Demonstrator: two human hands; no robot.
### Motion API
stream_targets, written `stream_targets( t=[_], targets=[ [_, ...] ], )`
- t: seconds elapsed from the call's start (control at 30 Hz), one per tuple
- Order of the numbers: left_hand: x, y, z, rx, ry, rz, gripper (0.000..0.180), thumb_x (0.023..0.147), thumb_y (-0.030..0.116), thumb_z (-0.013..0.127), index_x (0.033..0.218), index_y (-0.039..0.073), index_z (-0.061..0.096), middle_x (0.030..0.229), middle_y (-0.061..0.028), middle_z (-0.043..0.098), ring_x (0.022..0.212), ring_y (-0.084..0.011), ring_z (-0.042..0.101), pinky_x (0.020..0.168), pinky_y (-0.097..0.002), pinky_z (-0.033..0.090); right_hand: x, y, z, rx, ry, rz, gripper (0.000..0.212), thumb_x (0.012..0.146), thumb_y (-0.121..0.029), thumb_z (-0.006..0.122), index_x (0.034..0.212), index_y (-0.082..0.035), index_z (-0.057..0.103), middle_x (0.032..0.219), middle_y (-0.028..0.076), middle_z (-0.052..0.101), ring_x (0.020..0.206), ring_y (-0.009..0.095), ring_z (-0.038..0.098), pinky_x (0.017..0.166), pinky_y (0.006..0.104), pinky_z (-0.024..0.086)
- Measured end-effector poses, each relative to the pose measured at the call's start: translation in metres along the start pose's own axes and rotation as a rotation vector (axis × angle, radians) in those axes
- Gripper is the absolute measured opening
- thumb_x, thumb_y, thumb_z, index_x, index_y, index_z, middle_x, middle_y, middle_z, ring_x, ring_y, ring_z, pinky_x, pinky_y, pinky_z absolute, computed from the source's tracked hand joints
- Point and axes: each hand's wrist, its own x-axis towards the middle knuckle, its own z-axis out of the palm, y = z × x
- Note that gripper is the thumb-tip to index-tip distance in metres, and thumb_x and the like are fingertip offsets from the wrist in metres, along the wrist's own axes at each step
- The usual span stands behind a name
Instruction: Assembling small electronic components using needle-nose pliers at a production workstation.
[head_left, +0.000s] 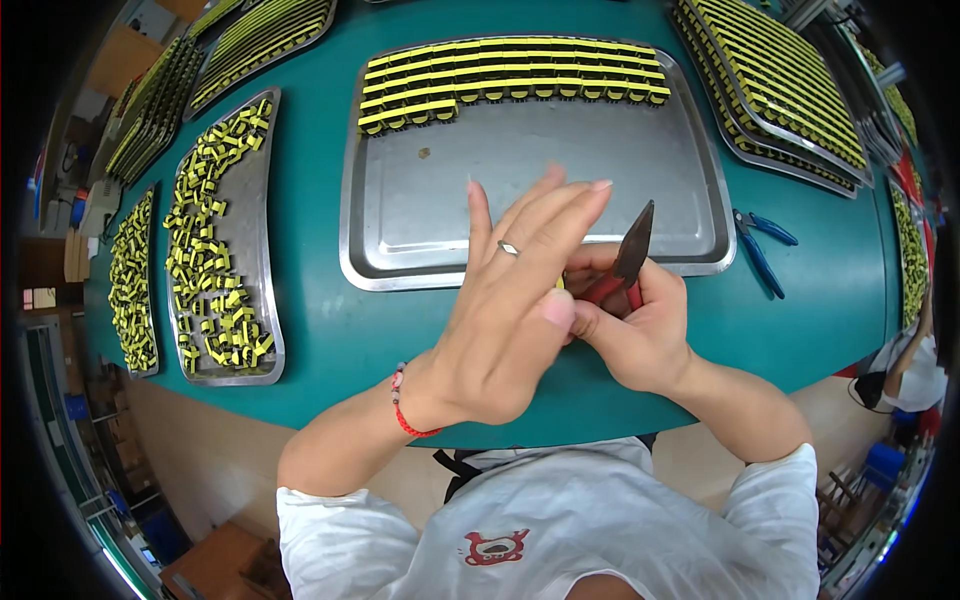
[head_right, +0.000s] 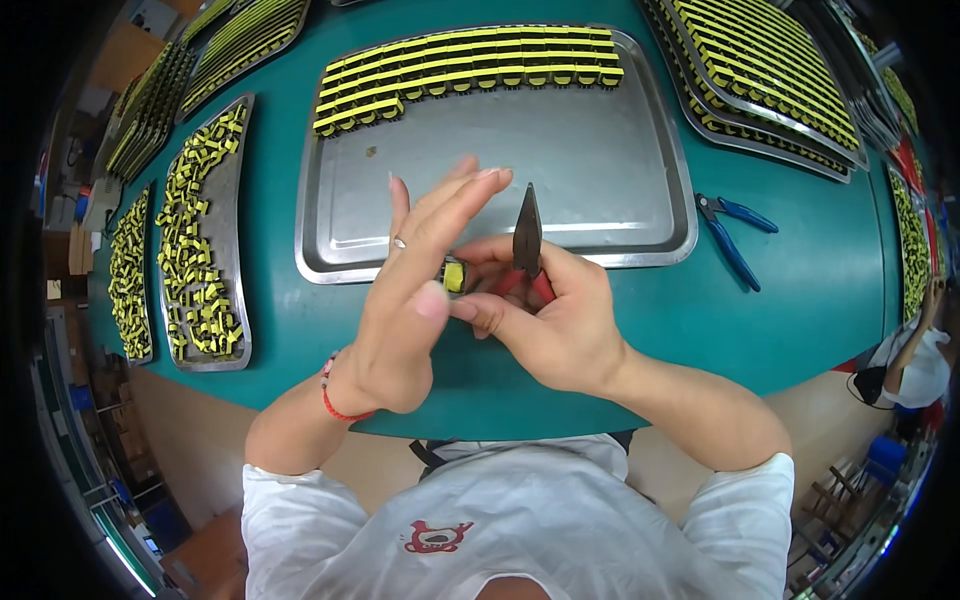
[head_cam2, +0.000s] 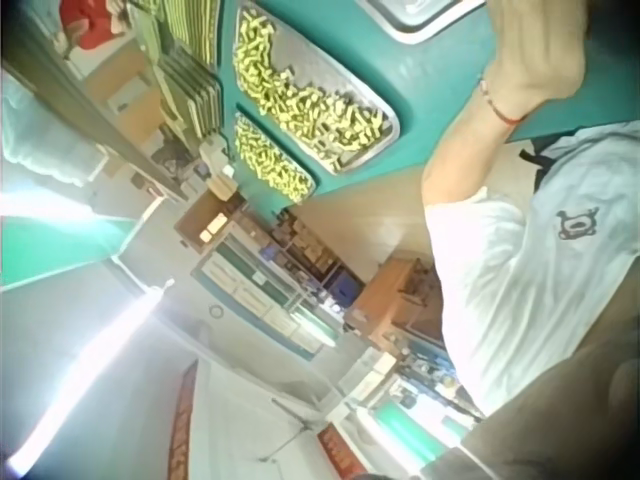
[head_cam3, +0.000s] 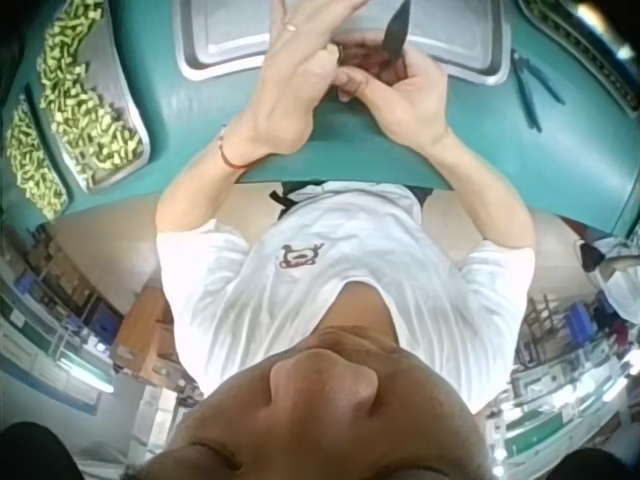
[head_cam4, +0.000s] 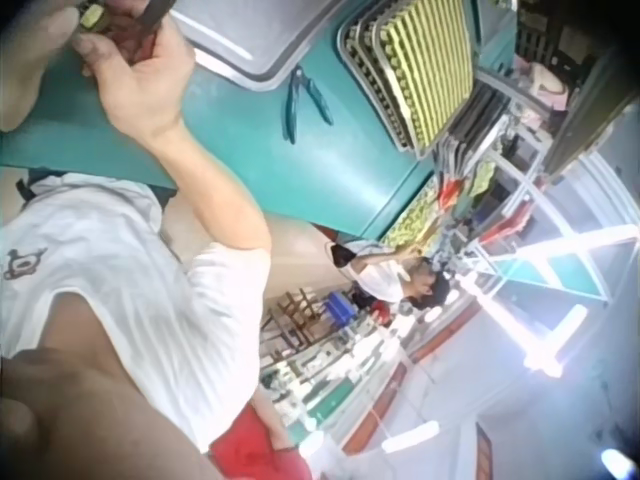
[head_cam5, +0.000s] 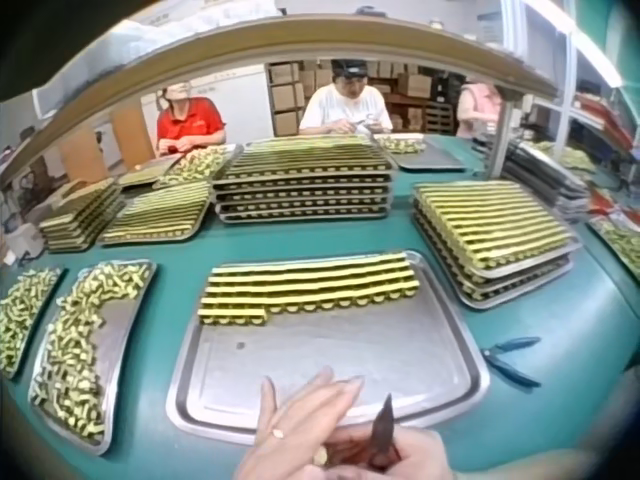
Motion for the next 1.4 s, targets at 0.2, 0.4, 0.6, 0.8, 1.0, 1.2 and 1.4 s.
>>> stream_targets(
  t=[0.2,0.4,0.6,0.8,1.0,1.2,1.4],
  targets=[
    [0.002,0.004,-0.002,0.054,0.106,0.077,0.077,0.088,0.028,0.069,0.147,-0.005,0.033,0.134,-0.0217,0.057,0.134,-0.0385,0.046,0.115,-0.0593,-0.004,0.003,0.002,-0.001,0.135,-0.04,-0.002,0.04,0.092,-0.01,0.069,0.125,0.006,0.054,0.111,0.011,0.065,0.096,0.013,0.064,0.083,0.0282,0.054],
    [-0.001,0.01,0.001,0.2,0.18,0.092,0.091,0.082,0.034,0.079,0.146,-0.008,0.03,0.129,-0.0256,0.06,0.135,-0.0365,0.047,0.118,-0.0537,-0.004,0.001,0.01,-0.012,0.096,-0.181,0.021,0.045,0.092,-0.02,0.07,0.125,0.006,0.053,0.113,0.011,0.064,0.103,0.015,0.063,0.088,0.03,0.052],
    [-0.004,0.007,0.016,-0.054,0.272,0.101,0.09,0.077,0.017,0.084,0.145,-0.008,0.031,0.126,-0.0281,0.06,0.134,-0.0374,0.048,0.119,-0.0483,0.014,0.0,0.007,-0.008,0.095,-0.184,0.049,0.05,0.093,-0.029,0.069,0.124,0.007,0.053,0.115,0.012,0.062,0.105,0.017,0.062,0.089,0.0311,0.052],
    [-0.006,0.009,0.016,-0.076,0.295,0.092,0.088,0.077,0.012,0.083,0.145,-0.007,0.031,0.125,-0.0271,0.061,0.134,-0.0373,0.048,0.118,-0.0479,0.019,0.001,0.012,-0.008,0.101,-0.207,0.003,0.049,0.094,-0.028,0.066,0.125,0.007,0.052,0.119,0.013,0.061,0.107,0.019,0.062,0.091,0.0324,0.051],
    [-0.009,0.005,0.009,-0.015,0.235,0.067,0.07,0.088,0.022,0.069,0.142,-0.007,0.036,0.123,-0.0237,0.062,0.128,-0.0334,0.054,0.118,-0.0488,0.018,-0.002,0.008,0.001,0.037,-0.147,-0.054,0.04,0.093,-0.018,0.069,0.121,0.006,0.053,0.112,0.01,0.062,0.098,0.015,0.061,0.084,0.0299,0.051],
    [-0.011,0.005,0.015,-0.426,0.126,-0.156,0.06,0.101,0.038,0.033,0.139,-0.008,0.04,0.13,-0.0222,0.056,0.116,-0.0282,0.058,0.108,-0.0432,0.036,-0.001,0.005,0.009,-0.116,-0.023,-0.202,0.032,0.088,-0.007,0.072,0.112,0.004,0.055,0.096,0.008,0.062,0.08,0.01,0.059,0.07,0.025,0.05],
    [-0.009,0.002,0.021,-0.57,0.147,-0.24,0.057,0.103,0.036,0.027,0.14,-0.005,0.039,0.138,-0.0217,0.049,0.107,-0.0247,0.058,0.094,-0.0375,0.048,0.005,0.001,0.003,-0.452,0.011,-0.301,0.031,0.084,-0.008,0.076,0.108,0.005,0.061,0.094,0.009,0.066,0.074,0.011,0.061,0.064,0.024,0.049]
  ],
)
